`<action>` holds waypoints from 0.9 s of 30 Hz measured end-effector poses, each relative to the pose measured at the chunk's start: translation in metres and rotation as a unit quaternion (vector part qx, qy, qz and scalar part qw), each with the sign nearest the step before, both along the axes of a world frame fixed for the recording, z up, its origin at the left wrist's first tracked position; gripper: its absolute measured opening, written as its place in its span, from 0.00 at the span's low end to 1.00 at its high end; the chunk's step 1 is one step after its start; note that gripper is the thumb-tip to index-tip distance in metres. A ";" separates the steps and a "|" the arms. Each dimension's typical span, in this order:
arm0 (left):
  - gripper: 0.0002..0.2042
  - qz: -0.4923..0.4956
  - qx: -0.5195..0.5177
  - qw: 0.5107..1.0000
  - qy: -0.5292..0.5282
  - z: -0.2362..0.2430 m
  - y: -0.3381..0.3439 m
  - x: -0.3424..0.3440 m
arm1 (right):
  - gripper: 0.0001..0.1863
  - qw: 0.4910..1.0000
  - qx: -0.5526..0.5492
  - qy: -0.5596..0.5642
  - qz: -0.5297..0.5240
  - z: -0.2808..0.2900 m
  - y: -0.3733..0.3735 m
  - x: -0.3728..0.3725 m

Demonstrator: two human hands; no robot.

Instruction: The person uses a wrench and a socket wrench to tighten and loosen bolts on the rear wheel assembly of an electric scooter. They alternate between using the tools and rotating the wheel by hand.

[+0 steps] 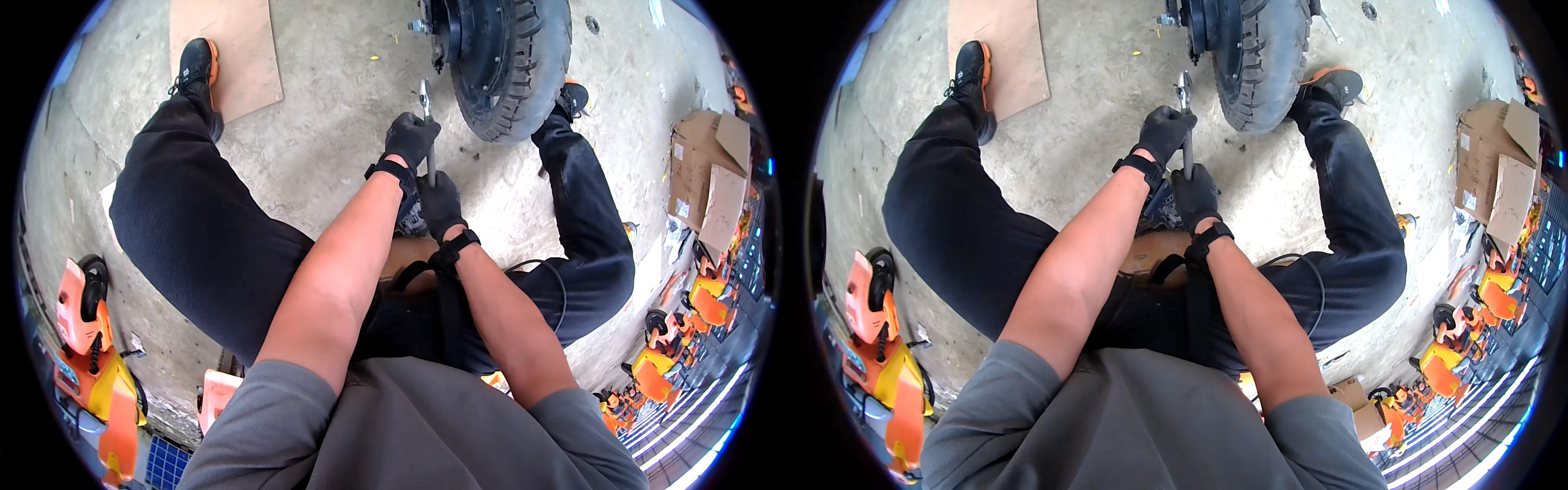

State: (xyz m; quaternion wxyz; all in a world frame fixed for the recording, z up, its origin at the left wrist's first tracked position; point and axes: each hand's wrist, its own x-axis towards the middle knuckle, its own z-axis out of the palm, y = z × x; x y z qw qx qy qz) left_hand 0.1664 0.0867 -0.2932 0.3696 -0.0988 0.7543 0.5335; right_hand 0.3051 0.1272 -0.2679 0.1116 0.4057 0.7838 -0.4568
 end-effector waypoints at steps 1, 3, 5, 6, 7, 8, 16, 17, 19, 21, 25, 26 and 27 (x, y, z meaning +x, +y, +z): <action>0.15 0.006 0.034 0.999 -0.026 -0.005 0.002 0.001 | 0.13 0.999 -0.041 -0.030 -0.018 -0.002 0.003 0.002; 0.14 0.020 0.098 0.992 -0.077 -0.005 0.001 0.001 | 0.12 0.986 -0.149 -0.034 -0.065 0.011 0.008 0.002; 0.11 0.069 0.193 0.967 -0.151 0.000 -0.001 -0.002 | 0.10 0.969 -0.231 0.016 -0.088 0.019 0.011 0.001; 0.10 0.093 0.241 0.948 -0.188 0.004 0.000 -0.003 | 0.10 0.952 -0.282 0.010 -0.118 0.023 0.014 0.002; 0.09 0.082 0.250 0.946 -0.191 0.009 0.000 -0.005 | 0.09 0.932 -0.333 0.003 -0.146 0.028 0.018 0.005; 0.08 0.073 0.259 0.944 -0.192 0.014 -0.001 -0.007 | 0.09 0.908 -0.383 -0.003 -0.172 0.042 0.019 0.001; 0.06 0.025 0.245 0.958 -0.149 0.021 0.006 -0.008 | 0.07 0.929 -0.339 -0.007 -0.150 0.050 0.027 0.004; 0.06 0.029 0.242 0.959 -0.147 0.021 0.007 -0.008 | 0.07 0.936 -0.321 -0.016 -0.140 0.052 0.029 0.002; 0.07 0.035 0.237 0.960 -0.143 0.021 0.009 -0.008 | 0.07 0.942 -0.309 -0.022 -0.128 0.051 0.032 -0.001; 0.07 0.018 0.227 0.966 -0.118 0.019 0.010 -0.010 | 0.07 0.939 -0.319 -0.015 -0.127 0.047 0.035 -0.001; 0.09 -0.004 0.199 0.977 -0.082 0.008 0.013 -0.011 | 0.06 0.940 -0.313 -0.027 -0.136 0.044 0.033 -0.003; 0.09 0.001 0.199 0.976 -0.084 0.008 0.014 -0.011 | 0.06 0.943 -0.304 -0.024 -0.131 0.041 0.034 -0.002; 0.09 0.007 0.199 0.976 -0.086 0.009 0.014 -0.010 | 0.06 0.947 -0.295 -0.022 -0.125 0.038 0.035 -0.001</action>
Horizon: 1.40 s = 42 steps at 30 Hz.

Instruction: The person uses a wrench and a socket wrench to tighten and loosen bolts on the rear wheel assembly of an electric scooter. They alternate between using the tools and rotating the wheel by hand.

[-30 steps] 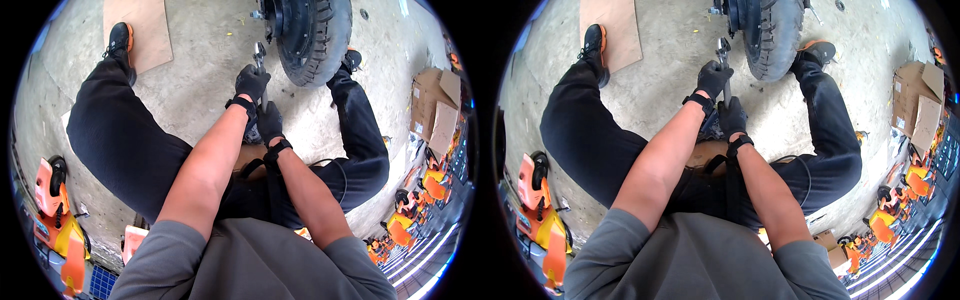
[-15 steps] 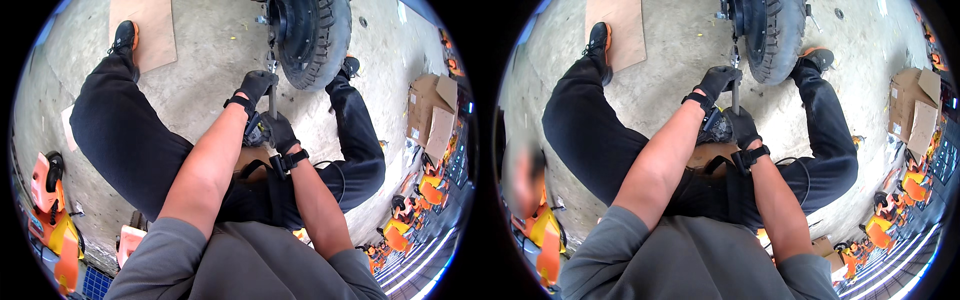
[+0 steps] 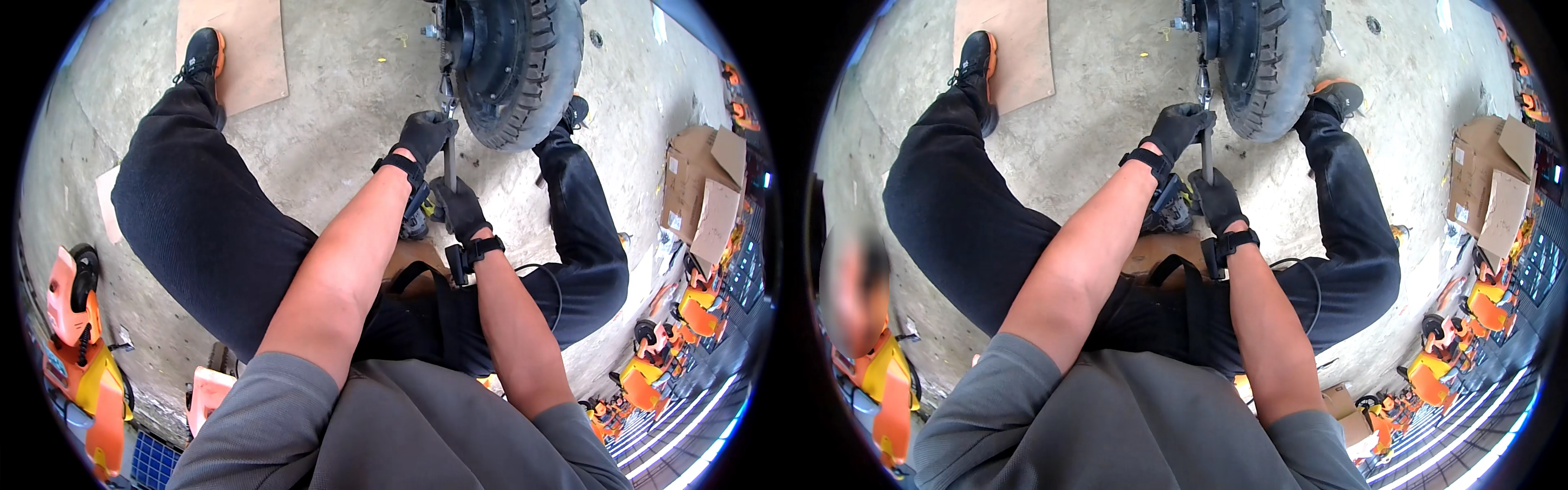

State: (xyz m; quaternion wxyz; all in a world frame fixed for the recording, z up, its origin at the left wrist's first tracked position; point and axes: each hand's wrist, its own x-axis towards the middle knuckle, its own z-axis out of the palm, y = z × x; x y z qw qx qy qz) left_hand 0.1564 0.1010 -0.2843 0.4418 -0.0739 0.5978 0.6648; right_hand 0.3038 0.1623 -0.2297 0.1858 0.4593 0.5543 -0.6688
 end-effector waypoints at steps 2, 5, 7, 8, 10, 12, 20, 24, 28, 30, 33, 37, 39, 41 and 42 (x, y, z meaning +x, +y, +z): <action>0.09 0.005 -0.005 1.000 0.004 -0.003 0.001 0.001 | 0.06 1.000 -0.004 0.001 -0.006 -0.004 0.001 0.001; 0.09 0.003 -0.017 0.999 0.028 -0.011 0.002 0.001 | 0.06 1.000 -0.008 0.002 -0.012 -0.008 0.000 0.002; 0.08 -0.004 -0.022 0.999 0.046 -0.014 0.003 0.001 | 0.05 1.000 -0.006 0.007 -0.008 -0.010 0.001 0.002; 0.08 0.002 -0.018 0.999 0.044 -0.015 0.003 0.002 | 0.05 1.000 -0.004 0.013 -0.003 -0.010 0.002 0.003; 0.08 0.014 -0.010 0.999 0.041 -0.017 0.003 0.003 | 0.05 1.000 0.005 0.020 0.006 -0.012 0.003 0.003; 0.08 0.012 -0.007 1.000 0.027 -0.013 0.004 0.003 | 0.05 1.000 0.017 0.024 0.010 -0.014 0.003 0.003; 0.09 0.059 0.130 0.978 -0.151 0.009 0.001 0.003 | 0.07 0.950 0.293 0.019 0.104 -0.018 0.000 0.007; 0.11 0.047 0.156 0.972 -0.170 0.004 -0.004 0.003 | 0.10 0.906 0.394 0.010 0.154 -0.003 -0.008 0.001; 0.15 0.038 0.179 0.963 -0.198 0.016 -0.008 0.001 | 0.16 0.909 0.396 -0.001 0.126 -0.003 -0.022 0.001; 0.16 0.042 0.215 0.954 -0.204 0.014 -0.015 0.000 | 0.16 0.914 0.389 0.000 0.118 0.005 -0.032 -0.007; 0.18 0.047 0.237 0.947 -0.211 0.008 -0.019 0.000 | 0.16 0.914 0.390 0.025 0.112 0.003 -0.041 -0.009; 0.18 0.046 0.240 0.948 -0.205 0.006 -0.020 -0.001 | 0.16 0.912 0.392 0.034 0.117 -0.002 -0.042 -0.007; 0.18 0.058 0.246 0.943 -0.215 0.006 -0.023 0.000 | 0.15 0.914 0.387 0.038 0.120 -0.004 -0.042 -0.006; 0.18 0.066 0.248 0.941 -0.220 0.006 -0.025 0.000 | 0.14 0.914 0.382 0.051 0.128 -0.006 -0.043 -0.004; 0.18 0.068 0.247 0.941 -0.221 0.005 -0.026 0.000 | 0.14 0.913 0.383 0.047 0.128 -0.006 -0.043 -0.004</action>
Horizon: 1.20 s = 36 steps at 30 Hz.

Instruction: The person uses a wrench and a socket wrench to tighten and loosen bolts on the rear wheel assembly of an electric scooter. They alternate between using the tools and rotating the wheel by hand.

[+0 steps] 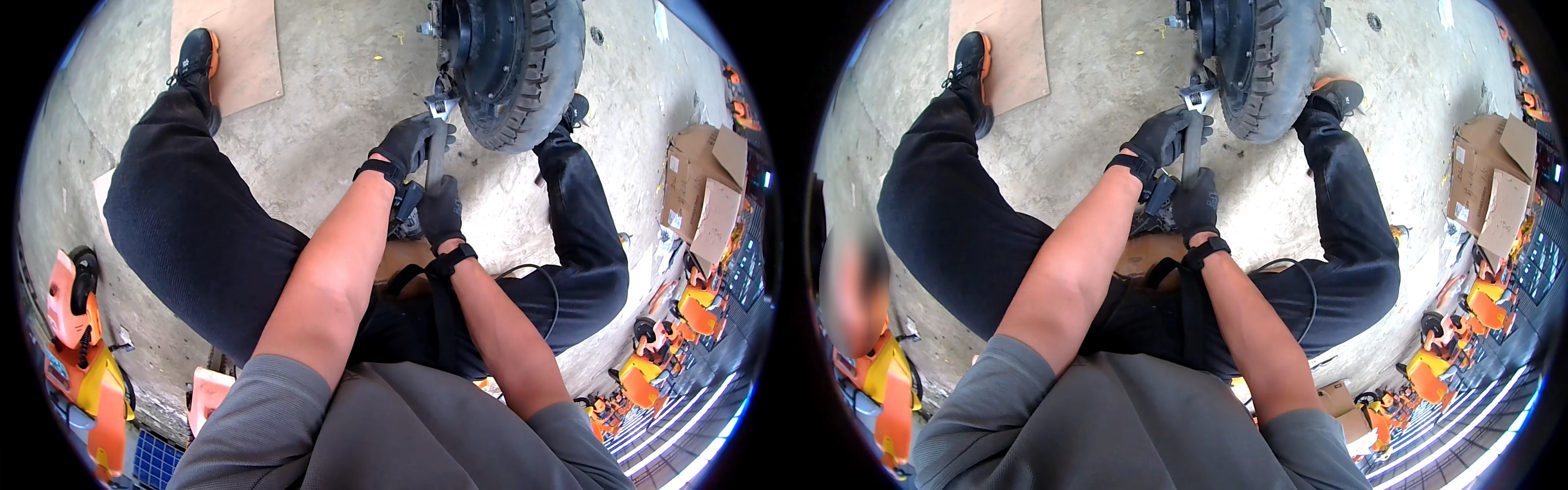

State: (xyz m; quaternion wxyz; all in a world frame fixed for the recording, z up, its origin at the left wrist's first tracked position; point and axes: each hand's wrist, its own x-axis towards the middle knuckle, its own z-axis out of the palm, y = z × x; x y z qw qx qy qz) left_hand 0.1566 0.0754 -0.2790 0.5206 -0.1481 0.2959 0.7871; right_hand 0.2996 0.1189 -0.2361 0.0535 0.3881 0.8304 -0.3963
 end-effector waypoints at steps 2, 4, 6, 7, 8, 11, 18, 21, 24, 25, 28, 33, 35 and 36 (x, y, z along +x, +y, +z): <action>0.18 -0.010 -0.017 1.000 0.010 0.005 0.001 -0.001 | 0.14 1.000 0.005 -0.008 -0.003 -0.002 -0.001 0.000; 0.18 -0.036 -0.047 0.998 0.032 0.014 0.003 -0.004 | 0.13 1.000 0.001 -0.009 -0.014 -0.005 -0.001 0.000; 0.18 -0.026 -0.039 0.999 0.008 0.010 0.003 -0.004 | 0.12 1.000 0.002 -0.005 -0.018 -0.009 -0.002 -0.001; 0.18 -0.021 -0.034 0.999 -0.004 0.008 0.002 -0.004 | 0.12 1.000 0.006 -0.003 -0.019 -0.011 -0.003 -0.001; 0.18 -0.012 -0.021 1.000 -0.009 0.002 0.001 -0.003 | 0.12 1.000 0.009 0.000 -0.019 -0.011 -0.004 -0.002; 0.18 -0.002 -0.010 1.000 -0.013 -0.005 0.000 -0.002 | 0.11 1.000 0.010 -0.002 -0.016 -0.011 -0.007 -0.003; 0.17 0.005 -0.021 0.999 -0.035 -0.006 -0.001 -0.004 | 0.15 0.999 -0.014 0.009 -0.030 -0.027 -0.014 -0.006; 0.18 -0.003 -0.020 0.999 -0.025 -0.006 -0.003 -0.006 | 0.17 0.995 -0.064 0.035 -0.065 -0.050 -0.020 -0.004; 0.18 0.003 -0.023 0.999 -0.043 -0.006 -0.005 -0.007 | 0.13 0.996 -0.049 0.052 -0.054 -0.060 -0.023 -0.003; 0.18 0.008 -0.026 0.998 -0.055 -0.006 -0.006 -0.008 | 0.08 0.999 -0.012 0.049 -0.019 -0.059 -0.025 -0.001; 0.18 0.010 -0.043 0.998 -0.053 -0.005 -0.005 -0.007 | 0.08 0.921 -0.292 0.129 -0.222 -0.049 -0.031 -0.013; 0.19 -0.009 -0.065 0.998 -0.023 -0.009 -0.010 -0.012 | 0.10 0.827 -0.432 0.136 -0.333 -0.039 -0.040 -0.029; 0.19 -0.011 -0.071 0.997 -0.019 -0.009 -0.010 -0.014 | 0.11 0.927 -0.284 0.101 -0.222 -0.031 -0.044 -0.029; 0.19 -0.013 -0.071 0.997 -0.010 -0.010 -0.009 -0.015 | 0.12 0.916 -0.307 0.103 -0.235 -0.033 -0.042 -0.029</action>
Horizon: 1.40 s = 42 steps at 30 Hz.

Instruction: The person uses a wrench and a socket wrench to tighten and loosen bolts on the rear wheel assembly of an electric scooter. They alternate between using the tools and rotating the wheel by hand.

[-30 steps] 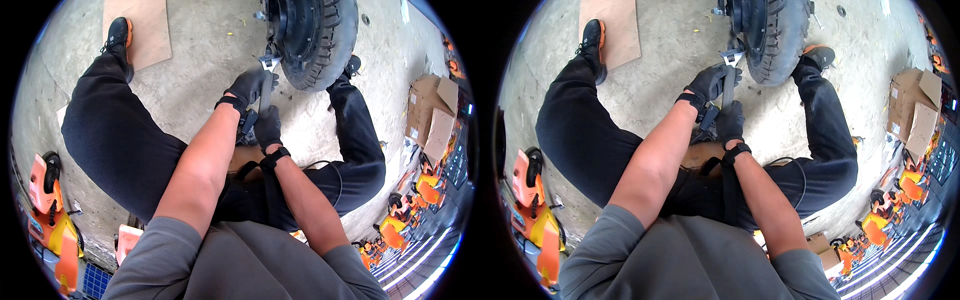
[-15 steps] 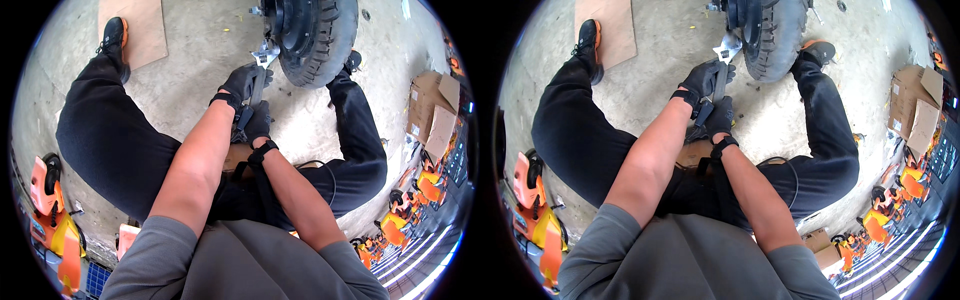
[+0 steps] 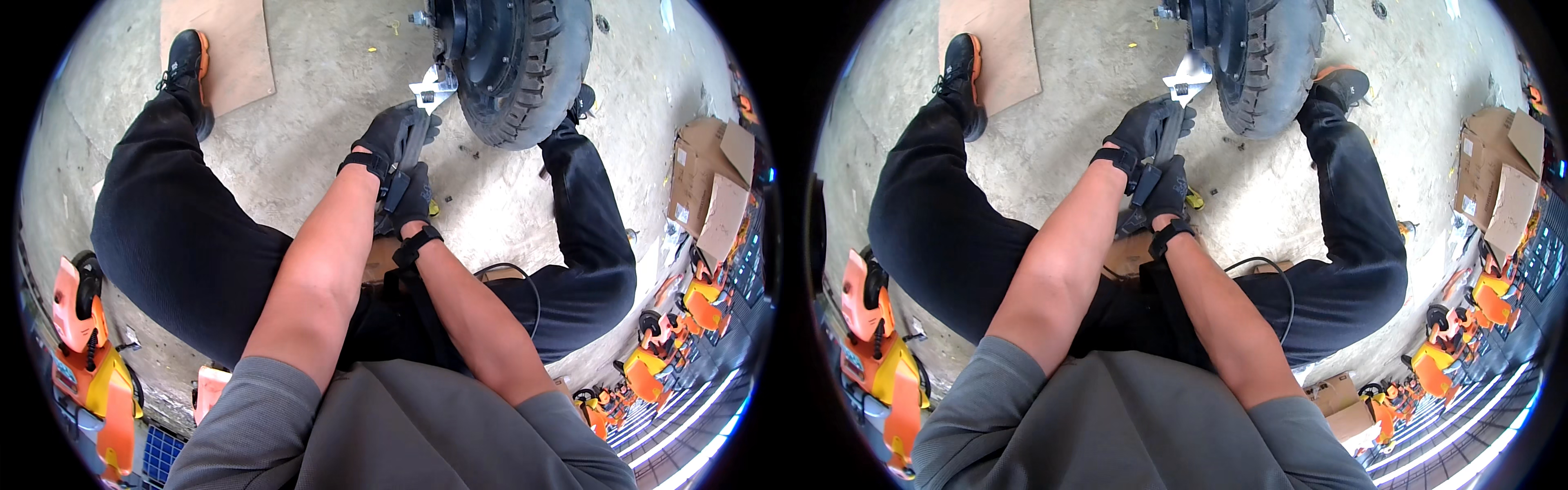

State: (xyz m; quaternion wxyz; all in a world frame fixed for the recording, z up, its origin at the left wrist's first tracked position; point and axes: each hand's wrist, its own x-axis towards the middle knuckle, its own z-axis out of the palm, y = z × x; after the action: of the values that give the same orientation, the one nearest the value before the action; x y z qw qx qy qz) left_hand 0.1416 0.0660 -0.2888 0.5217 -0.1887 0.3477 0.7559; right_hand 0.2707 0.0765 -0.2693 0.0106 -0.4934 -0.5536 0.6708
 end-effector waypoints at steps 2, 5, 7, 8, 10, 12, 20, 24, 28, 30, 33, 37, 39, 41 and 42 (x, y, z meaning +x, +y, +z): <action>0.19 -0.005 -0.004 1.000 0.022 0.002 0.000 -0.001 | 0.12 0.998 -0.051 0.009 -0.025 -0.009 0.004 0.000; 0.19 -0.024 -0.036 0.998 0.054 0.013 0.003 0.000 | 0.13 0.927 -0.287 0.039 -0.238 -0.032 0.008 0.001; 0.18 -0.056 -0.079 0.994 0.059 0.031 0.010 -0.002 | 0.14 0.962 -0.208 0.045 -0.173 -0.057 0.009 0.012; 0.18 -0.037 -0.059 0.996 0.051 0.025 0.007 -0.001 | 0.15 0.975 -0.172 0.046 -0.133 -0.063 0.006 0.015; 0.18 -0.001 -0.016 0.999 0.037 0.004 0.003 0.003 | 0.19 0.940 -0.276 0.057 -0.190 -0.054 0.006 0.010; 0.18 -0.001 -0.010 0.999 0.039 0.000 0.003 0.004 | 0.19 0.914 -0.329 0.061 -0.229 -0.037 0.007 0.005; 0.17 0.004 -0.009 0.999 0.047 -0.001 0.005 0.001 | 0.11 0.979 0.155 -0.059 0.118 -0.011 0.021 0.005; 0.16 -0.005 -0.014 0.999 0.051 0.003 0.007 0.000 | 0.12 0.995 -0.007 -0.009 0.098 -0.012 0.038 0.008; 0.13 -0.006 -0.041 0.997 0.064 -0.001 0.013 0.002 | 0.16 0.993 -0.010 -0.029 0.113 -0.009 0.048 0.012; 0.11 -0.015 -0.065 0.994 0.082 0.001 0.015 0.002 | 0.19 0.983 0.089 -0.080 0.136 0.000 0.044 0.007; 0.08 -0.016 -0.106 0.988 0.108 0.005 0.019 0.005 | 0.21 0.942 0.234 -0.177 0.166 0.015 0.041 0.008; 0.08 -0.019 -0.164 0.975 0.149 0.014 0.028 0.006 | 0.21 0.935 0.264 -0.157 0.179 0.022 0.047 0.008; 0.09 -0.040 -0.174 0.971 0.161 0.013 0.028 0.005 | 0.20 0.956 0.207 -0.127 0.167 0.018 0.053 0.010; 0.09 -0.070 -0.162 0.972 0.159 0.009 0.027 0.002 | 0.19 0.979 0.121 -0.086 0.140 0.010 0.059 0.013; 0.09 -0.062 -0.117 0.983 0.128 0.007 0.026 0.001 | 0.18 0.984 0.090 -0.076 0.134 0.011 0.062 0.015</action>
State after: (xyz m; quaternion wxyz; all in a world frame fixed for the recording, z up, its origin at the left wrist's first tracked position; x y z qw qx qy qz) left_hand 0.1427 0.0923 -0.2819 0.4933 -0.1282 0.5088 0.6937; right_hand 0.2855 0.1385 -0.2580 -0.0768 -0.4614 -0.6722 0.5739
